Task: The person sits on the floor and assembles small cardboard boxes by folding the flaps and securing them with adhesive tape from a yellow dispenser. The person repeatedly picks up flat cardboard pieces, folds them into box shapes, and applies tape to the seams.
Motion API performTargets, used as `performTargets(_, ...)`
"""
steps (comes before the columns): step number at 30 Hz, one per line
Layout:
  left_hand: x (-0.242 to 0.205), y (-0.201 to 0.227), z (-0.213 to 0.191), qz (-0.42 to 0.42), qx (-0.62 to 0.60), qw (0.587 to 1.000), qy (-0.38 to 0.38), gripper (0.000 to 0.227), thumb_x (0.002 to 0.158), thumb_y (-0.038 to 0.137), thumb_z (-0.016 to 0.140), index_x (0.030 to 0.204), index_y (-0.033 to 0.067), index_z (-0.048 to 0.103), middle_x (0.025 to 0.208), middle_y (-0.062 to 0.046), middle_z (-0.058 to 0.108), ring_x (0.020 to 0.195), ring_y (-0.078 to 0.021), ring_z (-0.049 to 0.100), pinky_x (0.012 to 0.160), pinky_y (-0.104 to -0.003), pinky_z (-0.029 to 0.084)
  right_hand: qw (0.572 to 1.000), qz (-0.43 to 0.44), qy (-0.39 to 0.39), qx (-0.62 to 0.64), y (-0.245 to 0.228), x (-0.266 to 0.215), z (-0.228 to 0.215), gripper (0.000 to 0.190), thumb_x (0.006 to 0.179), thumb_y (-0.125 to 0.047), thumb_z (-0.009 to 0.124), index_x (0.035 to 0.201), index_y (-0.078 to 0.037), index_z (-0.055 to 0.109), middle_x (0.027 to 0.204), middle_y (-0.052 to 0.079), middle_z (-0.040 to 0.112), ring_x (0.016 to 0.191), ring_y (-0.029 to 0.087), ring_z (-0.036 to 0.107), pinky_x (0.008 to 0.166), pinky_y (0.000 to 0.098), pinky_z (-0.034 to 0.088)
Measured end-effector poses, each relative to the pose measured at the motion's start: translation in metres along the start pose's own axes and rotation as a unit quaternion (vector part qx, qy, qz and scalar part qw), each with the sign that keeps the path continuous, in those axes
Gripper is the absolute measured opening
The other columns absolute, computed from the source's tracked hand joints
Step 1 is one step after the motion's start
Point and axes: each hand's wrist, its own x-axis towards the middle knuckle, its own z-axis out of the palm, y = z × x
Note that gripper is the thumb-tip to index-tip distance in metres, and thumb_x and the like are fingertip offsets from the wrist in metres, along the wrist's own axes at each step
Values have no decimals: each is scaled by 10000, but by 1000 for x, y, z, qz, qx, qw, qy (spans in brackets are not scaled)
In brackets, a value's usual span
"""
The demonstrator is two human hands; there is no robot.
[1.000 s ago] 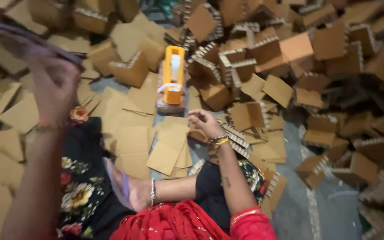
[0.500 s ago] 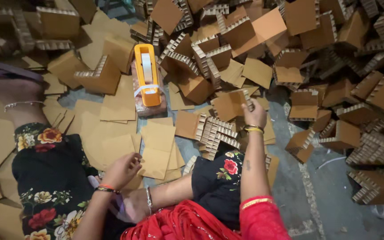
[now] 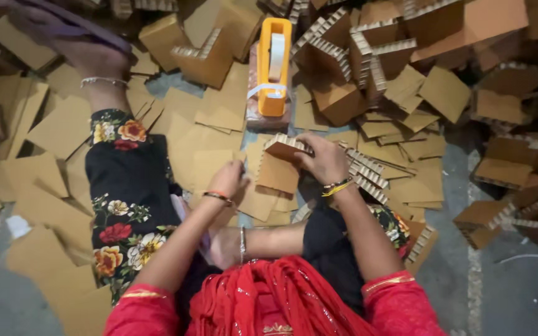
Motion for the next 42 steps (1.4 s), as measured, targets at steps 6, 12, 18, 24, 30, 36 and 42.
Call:
performTargets(6,-24,30,0,-92,50,989,-103,433,846,358,785,989,-34,668,924,-267,724,868,-418,686,786,-490,559,999,22,25,-12,16,-2,-4,377,814,-271,827,1155,-148,723,1035,137,744,918,338,706,761,426,556)
performTargets(12,-18,23,3,-205,-329,913,-124,211,929,171,676,961,-32,625,705,-162,706,531,-209,678,482,-367,552,1000,-16,12,18,14,-2,-15,333,829,-167,786,1155,-149,718,1069,119,744,953,306,726,789,397,576)
performTargets(18,-10,11,15,-232,-430,865,-114,148,960,138,619,970,-6,652,703,-95,691,523,-169,647,447,-307,521,994,-62,-90,6,-4,-7,-3,344,792,-136,799,1130,-148,739,1032,106,746,942,295,716,803,390,567)
performTargets(24,-3,8,18,-241,-422,863,-139,196,988,157,578,996,-12,677,724,-90,708,536,-170,664,459,-305,536,988,-105,-108,-34,-19,-16,18,357,764,-112,786,1115,-160,738,1027,80,748,960,282,705,832,398,560)
performTargets(30,-5,15,12,-222,-405,880,-115,158,981,139,581,1032,13,662,737,-121,713,546,-186,676,482,-330,553,980,-158,-106,-63,-26,-15,30,355,753,-88,773,1096,-174,741,1019,51,752,964,278,700,813,409,556)
performTargets(36,9,18,18,-70,-188,969,143,235,864,80,646,1088,79,717,925,-183,744,847,-367,709,757,-437,557,981,-150,-96,-75,-26,-14,37,353,757,-67,765,1085,-197,755,976,43,748,918,257,704,797,394,563)
performTargets(42,37,-2,35,31,-331,932,141,462,812,2,568,1262,61,653,1133,-165,719,1037,-296,687,902,-380,562,982,-134,-91,-99,-34,-12,36,352,738,-137,813,1081,-203,765,1036,89,716,1046,306,650,905,439,525)
